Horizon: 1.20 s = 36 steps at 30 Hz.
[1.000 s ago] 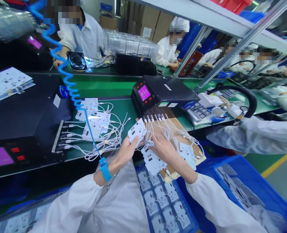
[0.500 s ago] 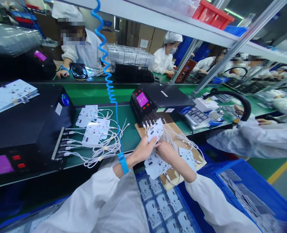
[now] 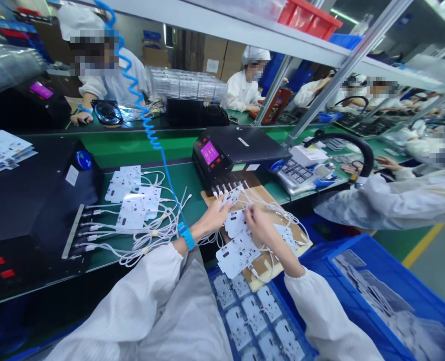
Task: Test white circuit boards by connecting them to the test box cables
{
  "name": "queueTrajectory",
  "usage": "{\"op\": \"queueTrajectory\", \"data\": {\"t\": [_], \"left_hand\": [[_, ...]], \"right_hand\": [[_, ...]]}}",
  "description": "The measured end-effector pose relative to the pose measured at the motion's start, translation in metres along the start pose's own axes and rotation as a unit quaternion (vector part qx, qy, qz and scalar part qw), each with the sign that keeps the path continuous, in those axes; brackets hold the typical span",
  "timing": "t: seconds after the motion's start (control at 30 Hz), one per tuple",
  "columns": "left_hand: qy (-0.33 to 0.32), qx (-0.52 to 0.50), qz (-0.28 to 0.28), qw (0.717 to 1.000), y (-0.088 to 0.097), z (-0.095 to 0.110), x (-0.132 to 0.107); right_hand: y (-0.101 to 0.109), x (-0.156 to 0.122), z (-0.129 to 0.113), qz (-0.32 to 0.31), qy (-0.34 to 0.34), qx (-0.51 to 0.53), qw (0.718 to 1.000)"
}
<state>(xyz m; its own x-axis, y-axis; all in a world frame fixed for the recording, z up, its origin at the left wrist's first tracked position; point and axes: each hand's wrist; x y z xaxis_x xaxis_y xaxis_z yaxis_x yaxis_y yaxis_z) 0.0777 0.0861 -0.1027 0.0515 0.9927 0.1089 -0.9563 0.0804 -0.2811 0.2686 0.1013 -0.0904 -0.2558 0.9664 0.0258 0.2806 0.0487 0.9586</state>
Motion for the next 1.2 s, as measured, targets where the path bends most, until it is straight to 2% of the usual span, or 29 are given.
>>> {"op": "queueTrajectory", "data": {"t": [0.27, 0.4, 0.53, 0.77, 0.93, 1.0, 1.1, 1.2], "left_hand": [[0.038, 0.000, -0.048, 0.998, 0.006, 0.012, 0.009], [0.043, 0.021, -0.072, 0.996, -0.003, 0.018, 0.010], [0.042, 0.033, -0.089, 0.995, -0.013, 0.016, 0.010], [0.002, 0.056, -0.053, 0.997, -0.017, 0.017, 0.000], [-0.013, 0.046, 0.002, 0.999, -0.017, 0.021, -0.012], [-0.008, 0.024, 0.018, 1.000, -0.016, 0.023, -0.018], [0.005, -0.039, 0.044, 0.998, -0.017, 0.025, -0.028], [0.014, -0.079, 0.074, 0.994, -0.020, 0.024, -0.039]], "right_hand": [[0.011, 0.010, 0.010, 0.055, -0.025, 0.055, 0.997], [0.011, 0.020, 0.011, 0.074, -0.057, 0.092, 0.991], [0.005, 0.030, 0.003, 0.081, -0.058, 0.119, 0.988], [0.003, 0.031, 0.000, 0.071, 0.007, 0.192, 0.979], [0.014, 0.011, 0.004, 0.035, 0.045, 0.292, 0.955], [0.014, -0.002, 0.006, 0.044, 0.037, 0.249, 0.967], [0.004, -0.021, 0.009, 0.050, 0.043, 0.100, 0.993], [-0.010, -0.034, 0.011, 0.065, 0.090, -0.014, 0.994]]}}
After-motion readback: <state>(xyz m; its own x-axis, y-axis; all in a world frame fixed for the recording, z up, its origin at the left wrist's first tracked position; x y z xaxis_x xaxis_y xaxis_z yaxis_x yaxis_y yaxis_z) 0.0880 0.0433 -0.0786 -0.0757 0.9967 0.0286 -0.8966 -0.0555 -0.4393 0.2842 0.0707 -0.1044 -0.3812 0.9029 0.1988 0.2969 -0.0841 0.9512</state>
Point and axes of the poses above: each hand's wrist, its own x-axis towards the middle knuckle, its own y-axis out of the back of the hand, z = x × y, and after that the axes turned 8 degrees about -x, right-handed
